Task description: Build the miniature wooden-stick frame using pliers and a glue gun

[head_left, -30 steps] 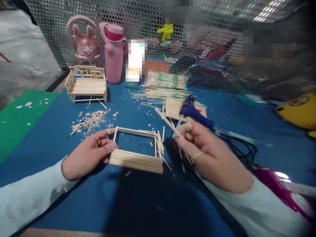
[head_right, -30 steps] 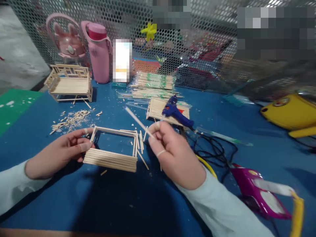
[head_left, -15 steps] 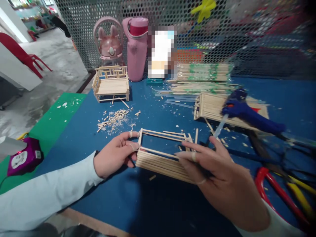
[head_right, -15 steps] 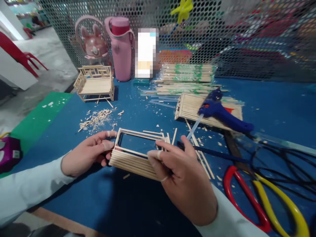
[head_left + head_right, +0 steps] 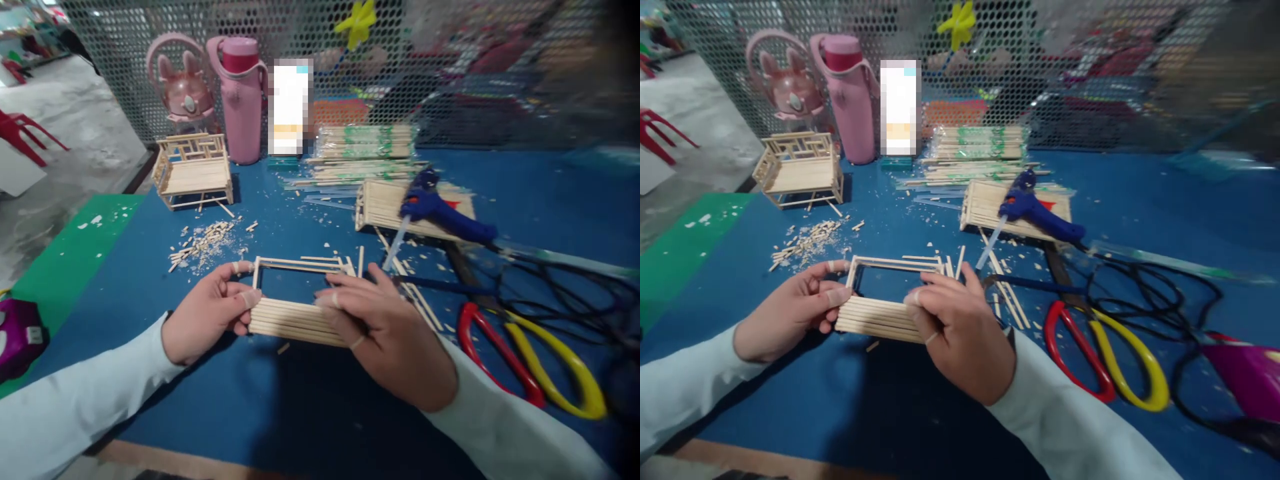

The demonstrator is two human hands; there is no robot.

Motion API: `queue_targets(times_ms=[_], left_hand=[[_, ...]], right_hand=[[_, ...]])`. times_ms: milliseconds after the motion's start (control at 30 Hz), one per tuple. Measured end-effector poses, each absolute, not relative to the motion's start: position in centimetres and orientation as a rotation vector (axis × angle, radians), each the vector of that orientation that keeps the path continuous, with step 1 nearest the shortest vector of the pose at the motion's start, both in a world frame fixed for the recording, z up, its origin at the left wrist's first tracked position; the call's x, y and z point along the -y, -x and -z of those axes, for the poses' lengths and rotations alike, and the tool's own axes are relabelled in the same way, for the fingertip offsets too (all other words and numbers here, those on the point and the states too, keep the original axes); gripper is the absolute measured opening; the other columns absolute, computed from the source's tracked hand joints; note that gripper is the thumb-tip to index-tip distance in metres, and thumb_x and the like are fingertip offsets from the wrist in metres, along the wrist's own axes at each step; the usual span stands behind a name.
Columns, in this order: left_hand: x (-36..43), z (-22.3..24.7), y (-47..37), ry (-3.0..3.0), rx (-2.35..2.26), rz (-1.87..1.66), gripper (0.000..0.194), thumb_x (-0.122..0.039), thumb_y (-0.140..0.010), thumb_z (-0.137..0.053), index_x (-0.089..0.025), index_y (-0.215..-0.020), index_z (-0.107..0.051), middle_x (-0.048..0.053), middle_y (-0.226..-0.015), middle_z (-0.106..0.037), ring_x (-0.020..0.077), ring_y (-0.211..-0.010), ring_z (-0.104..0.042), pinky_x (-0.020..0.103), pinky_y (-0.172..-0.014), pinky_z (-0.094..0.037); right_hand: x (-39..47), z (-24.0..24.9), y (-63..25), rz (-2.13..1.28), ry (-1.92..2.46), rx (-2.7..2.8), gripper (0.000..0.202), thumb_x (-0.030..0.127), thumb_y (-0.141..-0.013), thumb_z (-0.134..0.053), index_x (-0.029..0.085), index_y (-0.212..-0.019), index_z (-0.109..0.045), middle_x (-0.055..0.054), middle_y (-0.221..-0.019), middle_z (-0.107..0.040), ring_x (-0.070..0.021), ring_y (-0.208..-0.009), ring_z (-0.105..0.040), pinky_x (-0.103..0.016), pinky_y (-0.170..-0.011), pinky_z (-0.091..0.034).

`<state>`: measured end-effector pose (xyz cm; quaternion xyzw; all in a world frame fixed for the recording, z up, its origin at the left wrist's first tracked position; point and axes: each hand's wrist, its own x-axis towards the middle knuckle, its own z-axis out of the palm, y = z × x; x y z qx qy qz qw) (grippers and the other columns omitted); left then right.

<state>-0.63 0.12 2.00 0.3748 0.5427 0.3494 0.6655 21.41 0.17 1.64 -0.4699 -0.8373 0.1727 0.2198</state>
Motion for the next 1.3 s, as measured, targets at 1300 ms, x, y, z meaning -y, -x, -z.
queue_targets(times_ms=[1300], left_hand=[[0.1, -2.2, 0.9, -0.634, -1.176, -0.764, 0.047, -0.020, -0.075, -0.069, -0.014, -0.114, -0.043, -0.003, -0.062, -0.059, 0.0051, -0.050, -0.054, 0.016, -0.051, -0.051]], right_hand=[[2.0, -0.6, -26.1, -0.074, 1.232, 2.334, 0.024, 0.038, -0.085, -0.054, 0.023, -0.101, -0.063, 0.000, -0.068, -0.065, -0.0151, -0.059, -0.061, -0.029, -0.056, -0.050]])
